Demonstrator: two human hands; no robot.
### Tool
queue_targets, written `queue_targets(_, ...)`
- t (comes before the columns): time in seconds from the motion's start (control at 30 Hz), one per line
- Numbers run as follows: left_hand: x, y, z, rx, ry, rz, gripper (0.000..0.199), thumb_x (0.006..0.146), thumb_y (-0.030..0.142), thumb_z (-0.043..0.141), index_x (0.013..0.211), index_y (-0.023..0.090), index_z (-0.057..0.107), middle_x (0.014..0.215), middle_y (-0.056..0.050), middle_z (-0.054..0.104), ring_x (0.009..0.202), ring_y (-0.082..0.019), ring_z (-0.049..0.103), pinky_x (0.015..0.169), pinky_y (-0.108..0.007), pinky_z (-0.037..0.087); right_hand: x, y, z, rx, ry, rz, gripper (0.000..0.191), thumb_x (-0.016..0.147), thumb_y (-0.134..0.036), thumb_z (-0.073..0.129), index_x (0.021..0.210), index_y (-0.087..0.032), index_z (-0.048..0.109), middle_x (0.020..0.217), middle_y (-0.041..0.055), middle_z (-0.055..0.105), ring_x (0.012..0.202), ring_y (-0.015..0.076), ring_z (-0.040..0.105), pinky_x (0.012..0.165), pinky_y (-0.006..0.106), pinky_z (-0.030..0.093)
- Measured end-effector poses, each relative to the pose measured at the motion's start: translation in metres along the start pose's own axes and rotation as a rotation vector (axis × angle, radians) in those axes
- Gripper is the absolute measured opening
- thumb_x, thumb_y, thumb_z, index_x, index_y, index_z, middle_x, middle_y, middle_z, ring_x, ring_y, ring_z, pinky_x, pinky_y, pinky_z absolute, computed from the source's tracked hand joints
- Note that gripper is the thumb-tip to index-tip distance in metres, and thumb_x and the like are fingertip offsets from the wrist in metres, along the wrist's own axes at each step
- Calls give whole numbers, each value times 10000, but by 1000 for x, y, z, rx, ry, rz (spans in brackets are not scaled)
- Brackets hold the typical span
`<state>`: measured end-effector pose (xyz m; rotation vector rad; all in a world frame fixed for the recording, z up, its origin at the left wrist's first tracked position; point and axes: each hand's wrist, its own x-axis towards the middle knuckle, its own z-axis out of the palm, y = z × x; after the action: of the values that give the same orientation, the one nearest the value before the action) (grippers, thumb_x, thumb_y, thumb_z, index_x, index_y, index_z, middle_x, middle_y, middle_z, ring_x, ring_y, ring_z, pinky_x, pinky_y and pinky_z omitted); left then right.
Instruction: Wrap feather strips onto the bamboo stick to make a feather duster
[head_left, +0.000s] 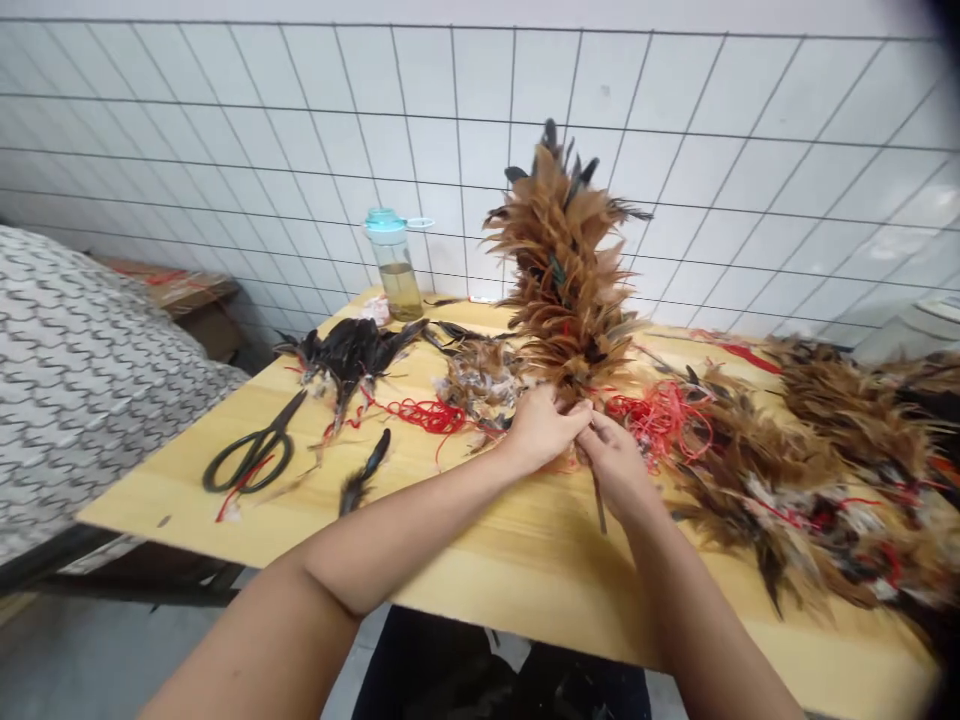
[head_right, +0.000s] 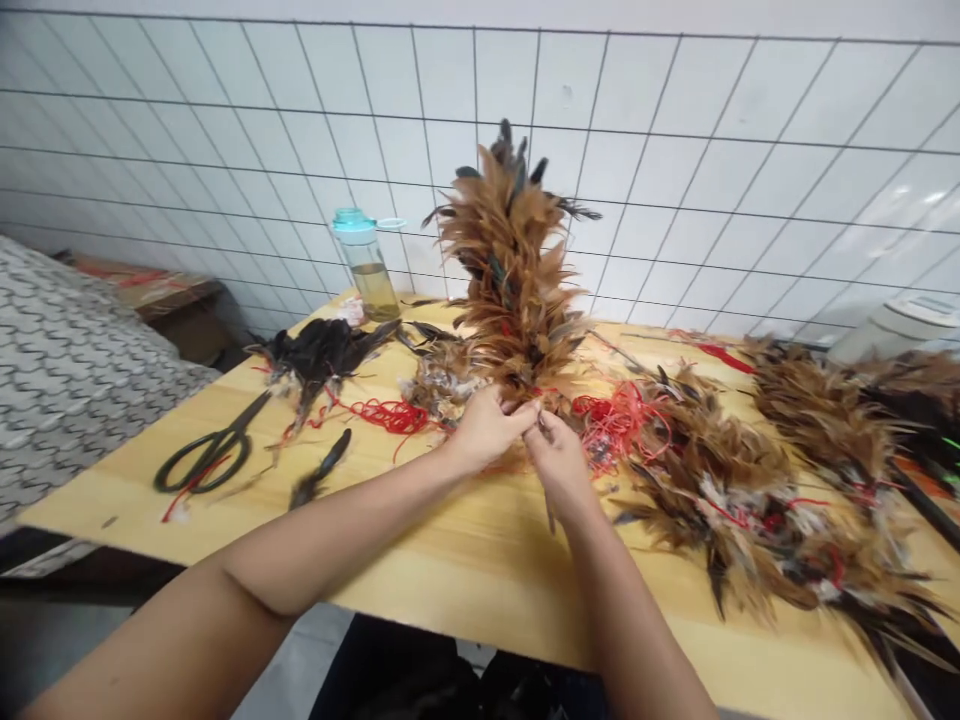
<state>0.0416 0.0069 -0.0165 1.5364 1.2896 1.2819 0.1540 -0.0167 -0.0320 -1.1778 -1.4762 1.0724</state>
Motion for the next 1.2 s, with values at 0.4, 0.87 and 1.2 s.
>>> queue_targets(0.4, -6, 6, 1, -82, -191, 53, 213, 778, 336, 608, 696, 140, 618, 638, -5, 604, 618, -109, 519, 568, -215, 406, -5, -12, -46, 408, -351, 266, 418, 751, -575, 691, 888, -183, 639, 671, 26, 579, 560, 86, 409, 492, 207, 312)
queue_targets(0.87, -18, 14, 0, 202, -100, 413, 220, 901, 291, 448, 740, 175, 544, 689, -18, 592, 662, -128, 541, 657, -248, 428, -7, -19, -33, 537, -74, 192, 446, 651, -467, 813, 578, -162, 496, 507, -61, 351, 428, 17, 236, 417, 201, 132)
queue_targets(1.2, 23, 25, -84, 354, -301, 401, 181, 872, 276, 502, 776, 164, 606, 787, -19, 653, 765, -137, 585, 727, -237, 411, -1, -26, -89, 415, -5, -26, 278, 854, -443, 628, 641, -269, 591, 544, -33, 271, 432, 49, 198, 442, 390, 93)
